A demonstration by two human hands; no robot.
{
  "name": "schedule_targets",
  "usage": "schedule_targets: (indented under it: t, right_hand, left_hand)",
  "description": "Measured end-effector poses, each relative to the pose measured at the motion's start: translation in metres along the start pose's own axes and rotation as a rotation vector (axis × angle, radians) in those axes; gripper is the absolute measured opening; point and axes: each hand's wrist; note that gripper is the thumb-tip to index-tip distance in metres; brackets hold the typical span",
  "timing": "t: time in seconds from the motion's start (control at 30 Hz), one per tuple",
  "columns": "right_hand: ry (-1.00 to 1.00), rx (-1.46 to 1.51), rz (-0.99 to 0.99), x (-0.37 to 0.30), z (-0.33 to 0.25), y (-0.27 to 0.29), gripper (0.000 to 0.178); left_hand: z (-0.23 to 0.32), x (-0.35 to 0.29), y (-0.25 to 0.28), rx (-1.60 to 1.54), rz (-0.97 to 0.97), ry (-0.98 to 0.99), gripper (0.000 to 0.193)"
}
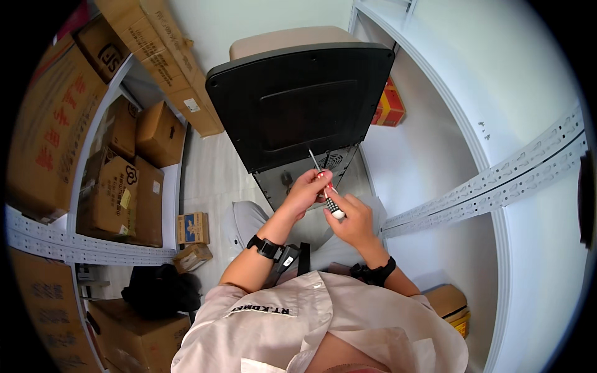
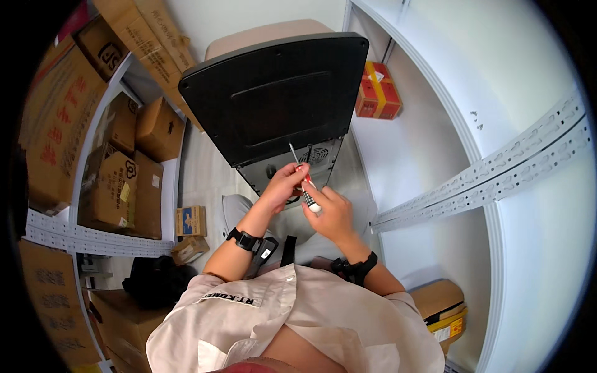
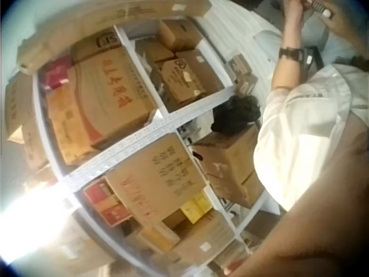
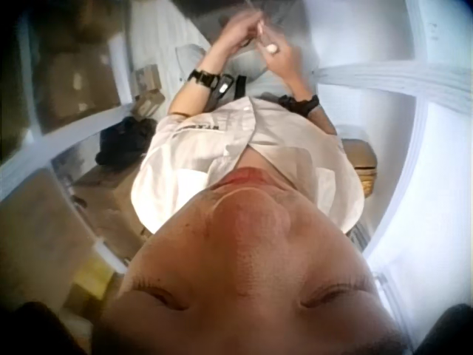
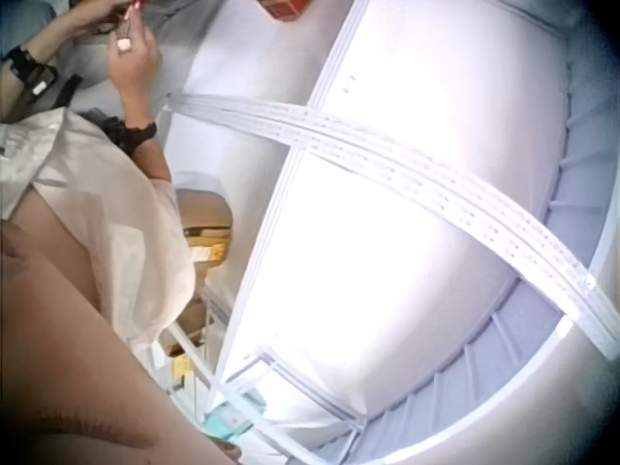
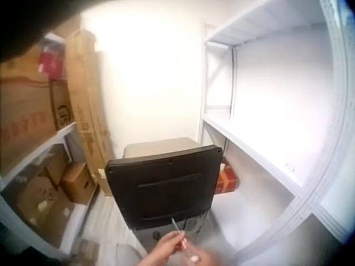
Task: The person uses a screwdriver to remove screws from the bottom of an air purifier and then lifts the bottom panel away from the unit.
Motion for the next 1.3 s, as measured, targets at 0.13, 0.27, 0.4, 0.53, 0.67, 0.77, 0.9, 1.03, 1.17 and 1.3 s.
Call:
schedule_targets:
  t: [0.13,0.27,0.4,0.53,0.67,0.77,0.9,1.03,1.17,1.3]
  right_hand:
    - [-0.03,-0.063,-0.07,-0.006,0.003,-0.008,0.055]
    - [-0.22,0.297,0.065,-0.005,0.004,-0.016,0.077]
    - [-0.405,0.671,-0.002,-0.015,0.013,-0.022,0.086]
    - [-0.454,0.789,0.047,-0.014,0.015,-0.024,0.076]
    - [-0.202,0.294,0.098,-0.007,0.011,-0.026,0.056]
    - [-0.042,-0.034,0.022,-0.002,0.009,-0.021,0.043]
    - [-0.071,0.023,0.019,0.001,0.009,-0.018,0.049]
    - [-0.232,0.227,0.073,0.004,0.007,-0.015,0.064]
    - [-0.332,0.302,-0.05,-0.007,0.01,-0.014,0.066]
    - [-0.156,0.17,0.048,-0.008,0.02,-0.021,0.058]
  left_hand:
    - [-0.004,0.004,0.0,-0.076,0.0,-0.056,0.029]
    - [-0.002,0.001,0.002,-0.242,-0.087,-0.067,0.037]
    - [0.002,-0.004,-0.003,-0.325,-0.19,-0.07,0.045]
    - [0.0,0.0,0.003,-0.252,-0.192,-0.06,0.045]
    - [0.003,0.004,0.007,-0.107,-0.104,-0.024,0.04]
    - [0.003,0.007,0.008,-0.04,-0.066,0.016,0.036]
    - [-0.006,0.015,0.013,-0.108,-0.056,-0.056,0.035]
    - [-0.002,0.01,0.01,-0.229,-0.132,-0.042,0.037]
    - [0.0,0.006,0.012,-0.269,-0.228,-0.035,0.036]
    - [0.006,0.004,0.007,-0.237,-0.187,0.0,0.039]
Point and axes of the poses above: each hand's wrist, its own x-axis towards the middle knuckle, its own y-axis out of the back of the hand, z = x × y, and after that the axes turned 8 degrees about y, right-handed
